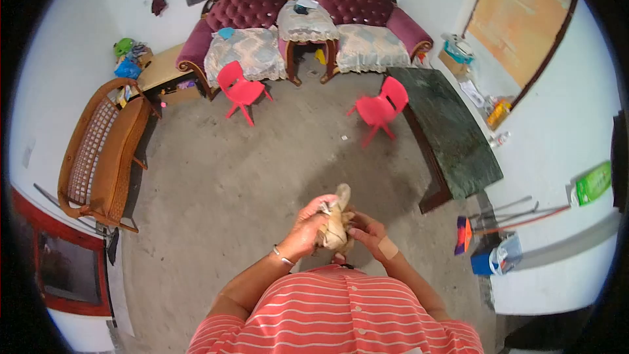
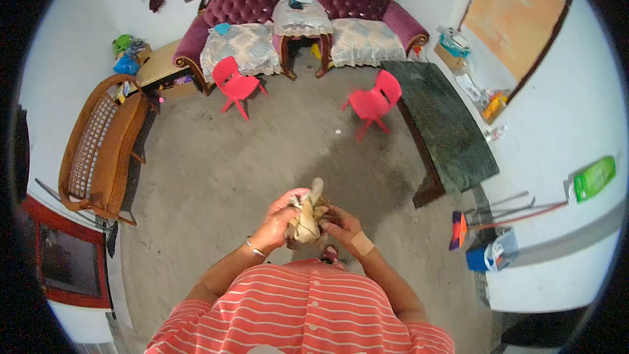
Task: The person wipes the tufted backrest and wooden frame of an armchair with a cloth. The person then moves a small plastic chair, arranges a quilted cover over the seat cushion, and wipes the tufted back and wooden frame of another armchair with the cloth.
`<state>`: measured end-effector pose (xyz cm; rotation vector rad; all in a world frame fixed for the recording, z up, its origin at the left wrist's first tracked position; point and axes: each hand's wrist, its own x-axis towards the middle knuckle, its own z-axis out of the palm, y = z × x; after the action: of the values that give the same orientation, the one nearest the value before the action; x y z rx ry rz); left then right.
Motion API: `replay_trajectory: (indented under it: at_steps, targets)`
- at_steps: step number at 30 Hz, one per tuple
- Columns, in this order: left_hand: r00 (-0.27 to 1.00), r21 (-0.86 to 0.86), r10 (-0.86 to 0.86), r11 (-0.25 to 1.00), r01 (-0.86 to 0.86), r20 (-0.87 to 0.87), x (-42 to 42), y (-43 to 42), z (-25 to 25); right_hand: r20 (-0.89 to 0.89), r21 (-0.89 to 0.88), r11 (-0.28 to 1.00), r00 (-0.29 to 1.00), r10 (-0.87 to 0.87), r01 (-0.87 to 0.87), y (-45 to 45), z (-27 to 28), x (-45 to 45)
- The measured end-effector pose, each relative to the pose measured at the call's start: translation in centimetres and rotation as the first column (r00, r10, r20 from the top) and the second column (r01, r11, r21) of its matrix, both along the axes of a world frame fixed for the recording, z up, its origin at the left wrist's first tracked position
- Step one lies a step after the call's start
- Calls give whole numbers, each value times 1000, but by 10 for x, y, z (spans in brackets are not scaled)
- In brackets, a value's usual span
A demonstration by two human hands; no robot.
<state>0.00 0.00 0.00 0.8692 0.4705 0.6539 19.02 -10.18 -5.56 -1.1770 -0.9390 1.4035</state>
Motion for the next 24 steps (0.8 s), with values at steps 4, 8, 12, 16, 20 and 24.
replay_trajectory:
  at_steps: [4, 8, 12, 16, 20, 24]
  targets:
    - [1000, 91, -4, 996, 6, -16, 77, 45, 7, 29, -34, 999, 999, 35, -34, 64, 16, 77]
    - [998, 104, 56, 993, -57, 13, 92, 135, 28, 131, 19, 1000, 991, 6, -8, 175, 22, 103]
    - [983, -78, 181, 981, -179, 32, 107, 197, 8, 119, -46, 990, 985, -125, 131, 239, 9, 119]
    - [949, -203, 210, 965, -164, 234, 113, 320, -24, -197, -16, 976, 956, -217, 218, 346, 34, 144]
    - [959, -292, 211, 945, -150, 190, 122, 424, -43, -361, 54, 962, 903, -232, 268, 435, 73, 149]
    - [990, -325, 88, 944, -47, 114, 140, 508, -45, -475, 75, 946, 846, -244, 315, 511, 108, 149]
